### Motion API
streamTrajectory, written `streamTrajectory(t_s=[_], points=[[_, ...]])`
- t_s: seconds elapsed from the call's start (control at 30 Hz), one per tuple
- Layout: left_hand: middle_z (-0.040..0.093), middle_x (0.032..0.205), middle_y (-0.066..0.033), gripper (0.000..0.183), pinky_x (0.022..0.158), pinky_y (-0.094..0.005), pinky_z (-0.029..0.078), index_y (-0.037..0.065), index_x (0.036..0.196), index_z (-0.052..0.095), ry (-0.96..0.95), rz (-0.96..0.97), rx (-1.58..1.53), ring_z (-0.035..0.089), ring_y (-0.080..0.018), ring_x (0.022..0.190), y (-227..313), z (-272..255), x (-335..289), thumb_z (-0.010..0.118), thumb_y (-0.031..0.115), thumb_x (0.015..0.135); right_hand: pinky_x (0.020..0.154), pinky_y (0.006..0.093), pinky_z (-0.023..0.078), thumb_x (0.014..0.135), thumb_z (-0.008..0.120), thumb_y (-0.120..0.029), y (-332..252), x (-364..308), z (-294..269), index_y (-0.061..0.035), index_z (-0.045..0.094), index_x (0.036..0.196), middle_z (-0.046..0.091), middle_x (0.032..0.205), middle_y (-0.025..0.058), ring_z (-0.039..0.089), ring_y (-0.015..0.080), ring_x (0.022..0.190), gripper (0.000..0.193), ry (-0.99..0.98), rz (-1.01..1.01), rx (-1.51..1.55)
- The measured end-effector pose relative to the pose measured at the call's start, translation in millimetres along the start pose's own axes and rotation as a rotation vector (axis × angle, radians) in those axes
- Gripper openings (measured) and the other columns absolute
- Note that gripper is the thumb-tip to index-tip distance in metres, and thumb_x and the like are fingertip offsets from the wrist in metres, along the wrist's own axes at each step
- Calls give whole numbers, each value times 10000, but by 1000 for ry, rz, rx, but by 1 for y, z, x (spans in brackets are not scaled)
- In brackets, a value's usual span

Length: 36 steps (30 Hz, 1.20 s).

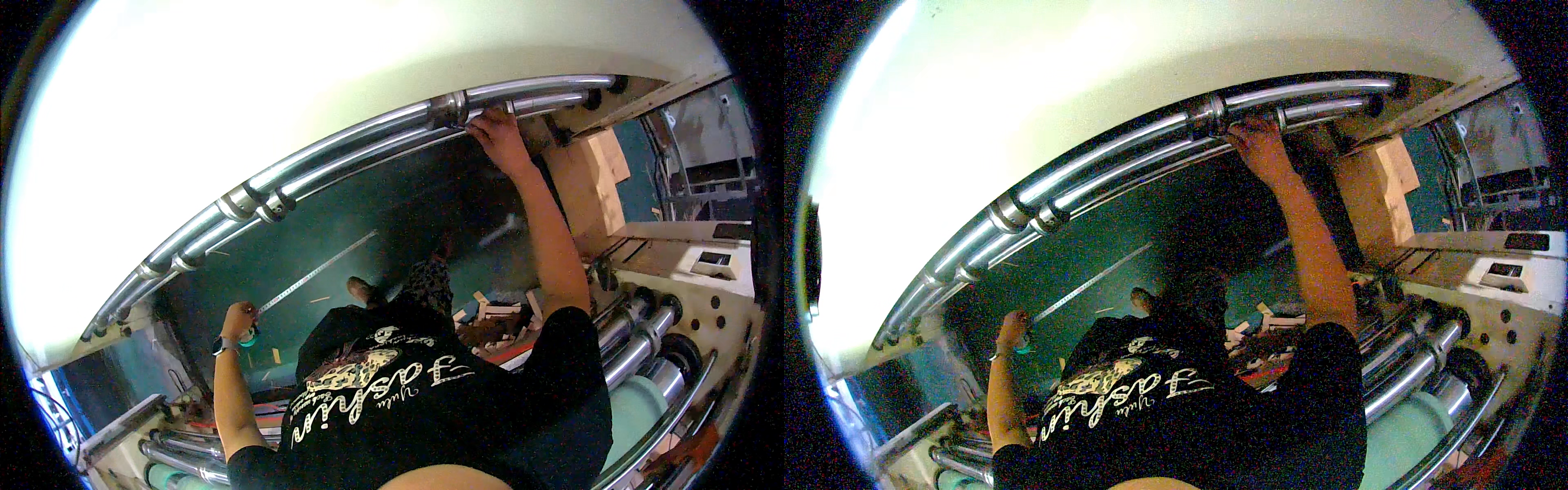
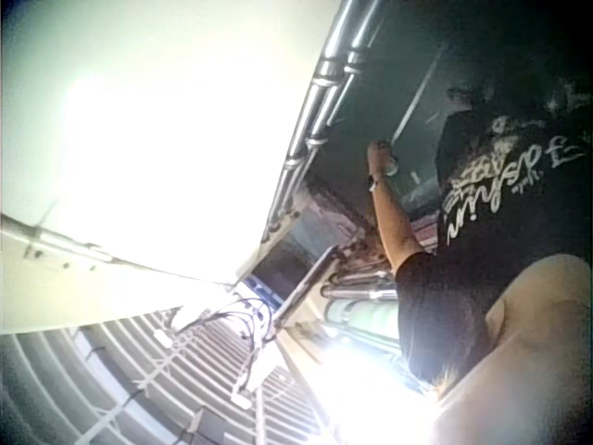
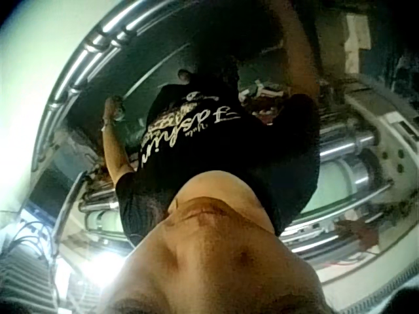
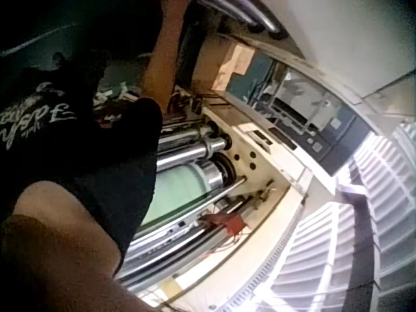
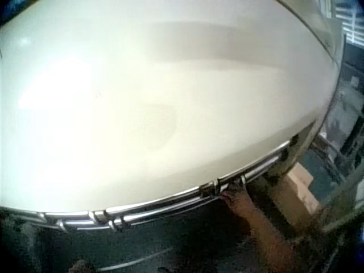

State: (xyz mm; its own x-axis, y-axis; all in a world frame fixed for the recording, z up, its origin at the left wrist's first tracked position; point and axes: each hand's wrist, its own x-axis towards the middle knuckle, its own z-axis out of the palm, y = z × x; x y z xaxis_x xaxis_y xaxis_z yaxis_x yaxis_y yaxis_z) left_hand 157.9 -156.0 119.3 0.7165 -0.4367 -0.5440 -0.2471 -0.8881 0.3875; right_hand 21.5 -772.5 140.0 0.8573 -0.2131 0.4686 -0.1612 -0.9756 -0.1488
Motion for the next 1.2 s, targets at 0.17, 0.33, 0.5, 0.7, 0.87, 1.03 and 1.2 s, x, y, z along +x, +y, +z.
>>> streamTrajectory(t_s=[0.17, 0.33, 0.5, 0.7, 0.87, 1.03, 1.2], points=[[570, 590, -122, 95, 517, -322, 416, -2, 697, 584, 47, -12, 67, 561, -230, 553, -12, 18, -2, 526, 72, 715, 814, 431, 333, 761, 578, -216, -3, 18, -13, -113, 584, 851, 552, 857, 67, 507, 265, 896, 137, -95, -113, -60], [578, 605, -135, 130, 526, -334, 424, 2, 689, 599, -16, 19, 102, 571, -239, 562, -27, 30, 0, 577, 126, 721, 855, 441, 323, 769, 553, -250, -3, 40, -31, -142, 592, 877, 532, 931, 72, 482, 266, 966, 158, -242, -183, -155], [583, 606, -128, 120, 511, -326, 428, -16, 710, 600, -82, -143, -115, 577, -225, 553, -50, 50, 8, 571, 100, 720, 897, 440, 321, 754, 556, -238, -11, 64, -54, -125, 602, 888, 535, 1006, 101, 461, 301, 1011, 181, -371, -231, -153], [584, 613, -121, 98, 497, -309, 430, -34, 731, 594, -32, -42, -101, 580, -192, 549, -7, 42, -4, 512, 14, 707, 832, 410, 388, 699, 547, -189, -22, 75, -63, -38, 582, 798, 546, 969, 162, 492, 334, 958, 183, -426, -236, -60], [581, 608, -125, 95, 489, -315, 428, -33, 734, 591, -66, -59, -165, 582, -198, 539, -50, 68, 4, 517, 17, 703, 781, 406, 409, 655, 539, -223, -38, 94, -62, 5, 566, 787, 562, 929, 187, 515, 326, 915, 265, -582, -1, 65], [591, 623, -138, 104, 498, -317, 435, -31, 734, 592, -108, -127, -124, 589, -212, 548, -52, 67, 6, 572, 67, 704, 797, 410, 404, 675, 518, -224, -41, 98, -65, 3, 564, 845, 567, 918, 199, 534, 331, 871, 287, -594, 156, 188], [605, 678, -150, 139, 547, -353, 448, 1, 748, 608, -98, -22, 52, 601, -267, 621, -85, 90, 10, 592, 130, 698, 852, 422, 378, 732, 501, -273, -42, 98, -71, -20, 577, 899, 565, 940, 205, 531, 333, 910, 312, -546, 132, 124]])
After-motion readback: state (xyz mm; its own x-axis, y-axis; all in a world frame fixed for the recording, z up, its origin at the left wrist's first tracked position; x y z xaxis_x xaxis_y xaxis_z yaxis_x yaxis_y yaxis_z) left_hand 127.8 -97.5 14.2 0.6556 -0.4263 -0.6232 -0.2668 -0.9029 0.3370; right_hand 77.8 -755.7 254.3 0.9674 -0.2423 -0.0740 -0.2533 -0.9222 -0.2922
